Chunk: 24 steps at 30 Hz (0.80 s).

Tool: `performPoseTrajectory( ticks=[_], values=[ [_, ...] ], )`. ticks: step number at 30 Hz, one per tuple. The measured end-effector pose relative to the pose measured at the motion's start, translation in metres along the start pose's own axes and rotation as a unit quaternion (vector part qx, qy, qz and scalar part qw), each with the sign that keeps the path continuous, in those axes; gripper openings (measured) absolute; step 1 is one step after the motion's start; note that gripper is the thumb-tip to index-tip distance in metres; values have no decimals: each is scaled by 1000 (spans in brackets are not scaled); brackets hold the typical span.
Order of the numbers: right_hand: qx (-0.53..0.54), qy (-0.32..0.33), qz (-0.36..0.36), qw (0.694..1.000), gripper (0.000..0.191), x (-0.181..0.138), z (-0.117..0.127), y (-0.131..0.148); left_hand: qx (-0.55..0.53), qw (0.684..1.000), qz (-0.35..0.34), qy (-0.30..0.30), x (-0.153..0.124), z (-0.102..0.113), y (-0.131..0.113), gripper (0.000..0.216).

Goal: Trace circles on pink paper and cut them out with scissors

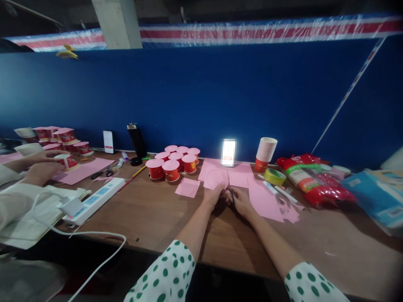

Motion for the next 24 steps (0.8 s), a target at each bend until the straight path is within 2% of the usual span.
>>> performPoseTrajectory(
  ticks=[24],
  values=[
    [-28, -6, 7, 1000, 35, 0, 2, 1, -5, 1000, -26, -7, 0, 1, -8, 25]
  ],
)
Point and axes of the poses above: each hand's wrist, its own x-axis towards the middle knuckle, its own z-axis out of the back of the hand, y = z × x, the point moved 8 cm from there along x, towards the middle knuckle, and after that the axes turned 7 degrees about -x, right-handed, at the moved point
